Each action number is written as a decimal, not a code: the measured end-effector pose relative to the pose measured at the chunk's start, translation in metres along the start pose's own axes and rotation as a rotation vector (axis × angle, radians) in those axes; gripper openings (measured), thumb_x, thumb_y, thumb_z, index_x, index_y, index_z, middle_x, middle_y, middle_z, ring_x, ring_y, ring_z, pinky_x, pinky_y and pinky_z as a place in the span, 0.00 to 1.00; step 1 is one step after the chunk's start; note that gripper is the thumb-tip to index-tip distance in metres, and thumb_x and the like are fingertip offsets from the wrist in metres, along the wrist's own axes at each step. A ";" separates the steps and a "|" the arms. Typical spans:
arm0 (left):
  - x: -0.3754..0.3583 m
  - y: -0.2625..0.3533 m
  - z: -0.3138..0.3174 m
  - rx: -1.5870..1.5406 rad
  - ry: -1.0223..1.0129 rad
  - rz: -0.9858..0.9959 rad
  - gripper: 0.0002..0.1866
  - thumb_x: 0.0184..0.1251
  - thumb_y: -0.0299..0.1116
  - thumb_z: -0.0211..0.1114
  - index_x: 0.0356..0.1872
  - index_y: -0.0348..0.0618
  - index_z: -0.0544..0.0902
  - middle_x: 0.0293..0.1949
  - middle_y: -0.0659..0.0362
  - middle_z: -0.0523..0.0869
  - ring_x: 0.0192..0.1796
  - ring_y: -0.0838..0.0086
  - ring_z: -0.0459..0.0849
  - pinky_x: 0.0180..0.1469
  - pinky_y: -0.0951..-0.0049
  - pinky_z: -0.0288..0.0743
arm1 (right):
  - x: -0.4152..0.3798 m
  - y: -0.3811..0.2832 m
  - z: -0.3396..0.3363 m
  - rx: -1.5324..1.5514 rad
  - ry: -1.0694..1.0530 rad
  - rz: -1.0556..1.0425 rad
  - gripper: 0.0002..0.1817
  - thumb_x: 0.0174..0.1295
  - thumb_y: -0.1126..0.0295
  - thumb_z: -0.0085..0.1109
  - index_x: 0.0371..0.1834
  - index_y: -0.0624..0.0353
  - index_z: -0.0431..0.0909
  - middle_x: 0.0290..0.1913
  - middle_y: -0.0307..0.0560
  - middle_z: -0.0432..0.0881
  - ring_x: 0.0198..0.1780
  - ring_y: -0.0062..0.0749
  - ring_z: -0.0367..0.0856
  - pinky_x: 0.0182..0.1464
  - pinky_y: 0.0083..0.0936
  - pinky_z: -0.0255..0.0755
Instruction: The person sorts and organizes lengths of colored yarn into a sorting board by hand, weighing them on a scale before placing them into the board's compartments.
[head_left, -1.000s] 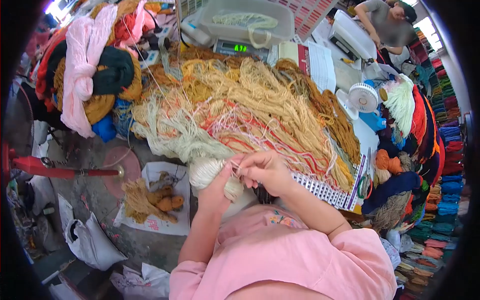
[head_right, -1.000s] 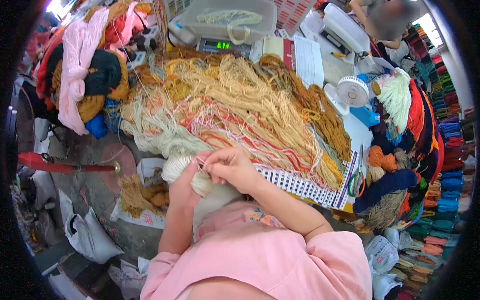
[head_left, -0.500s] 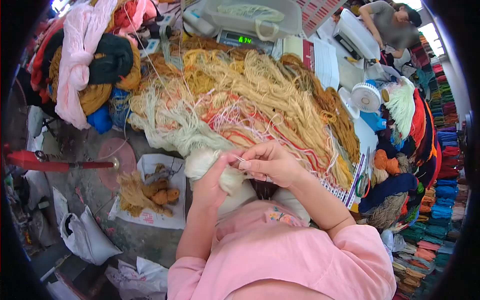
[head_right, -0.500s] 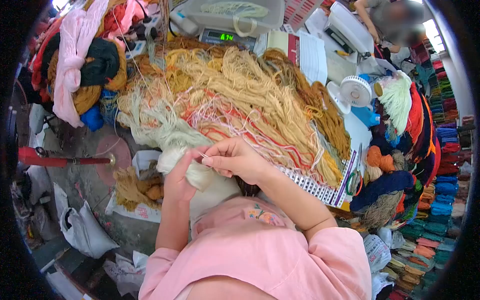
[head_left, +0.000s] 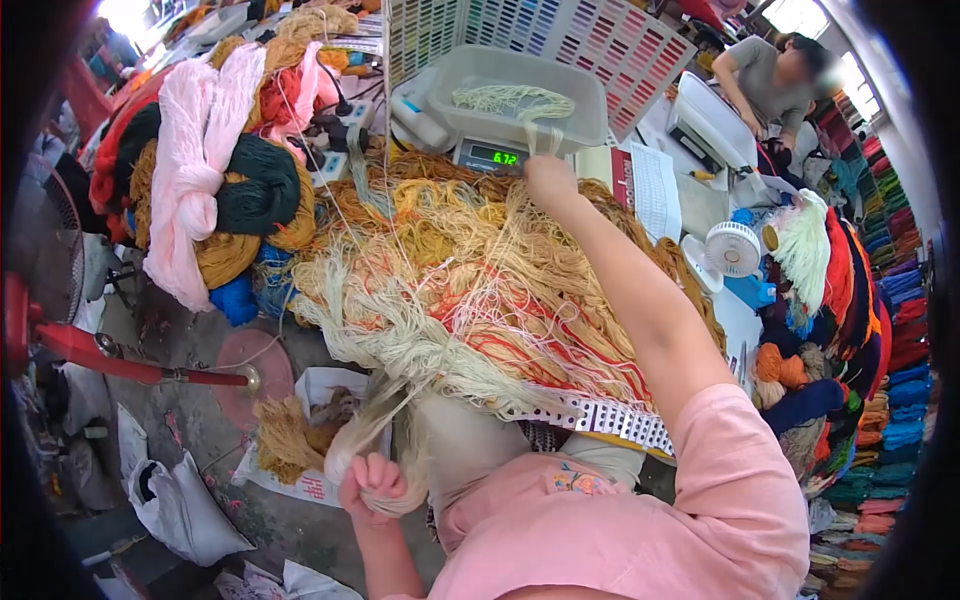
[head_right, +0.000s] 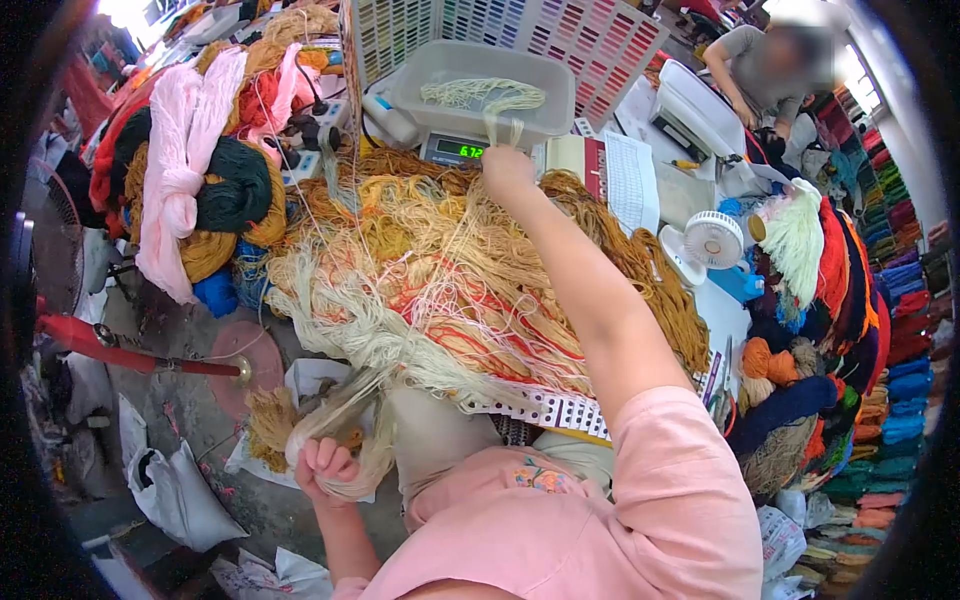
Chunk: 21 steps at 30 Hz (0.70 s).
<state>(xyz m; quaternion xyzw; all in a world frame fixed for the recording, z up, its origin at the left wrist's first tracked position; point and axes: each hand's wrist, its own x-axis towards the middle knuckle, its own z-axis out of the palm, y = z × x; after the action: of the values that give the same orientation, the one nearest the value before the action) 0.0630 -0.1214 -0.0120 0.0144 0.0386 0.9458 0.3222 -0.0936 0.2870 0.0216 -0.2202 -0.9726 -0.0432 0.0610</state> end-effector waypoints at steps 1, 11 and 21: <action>0.000 -0.001 0.003 0.005 0.006 0.004 0.10 0.58 0.37 0.46 0.23 0.43 0.68 0.24 0.59 0.68 0.23 0.76 0.67 0.25 0.76 0.64 | -0.005 -0.007 0.003 0.250 -0.048 -0.022 0.06 0.41 0.75 0.50 0.22 0.61 0.77 0.31 0.48 0.76 0.34 0.35 0.76 0.36 0.28 0.70; 0.036 -0.044 0.058 0.381 0.349 -0.397 0.12 0.59 0.36 0.46 0.32 0.35 0.71 0.50 0.52 0.65 0.34 0.73 0.74 0.32 0.74 0.71 | -0.190 -0.075 -0.104 1.398 -0.935 -0.333 0.09 0.48 0.77 0.52 0.34 0.62 0.70 0.20 0.34 0.70 0.21 0.13 0.68 0.22 0.11 0.63; 0.033 -0.069 0.068 0.485 0.420 -0.235 0.11 0.59 0.34 0.46 0.26 0.37 0.71 0.49 0.52 0.67 0.31 0.76 0.75 0.31 0.77 0.70 | -0.216 -0.048 -0.114 1.273 -0.607 -0.298 0.19 0.46 0.83 0.48 0.44 0.62 0.63 0.19 0.36 0.67 0.21 0.15 0.69 0.24 0.15 0.65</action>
<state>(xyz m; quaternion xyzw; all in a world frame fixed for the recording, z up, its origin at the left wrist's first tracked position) 0.0827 -0.0425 0.0503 -0.1090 0.3291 0.8479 0.4011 0.0906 0.1402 0.1019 -0.0091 -0.8028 0.5874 -0.1020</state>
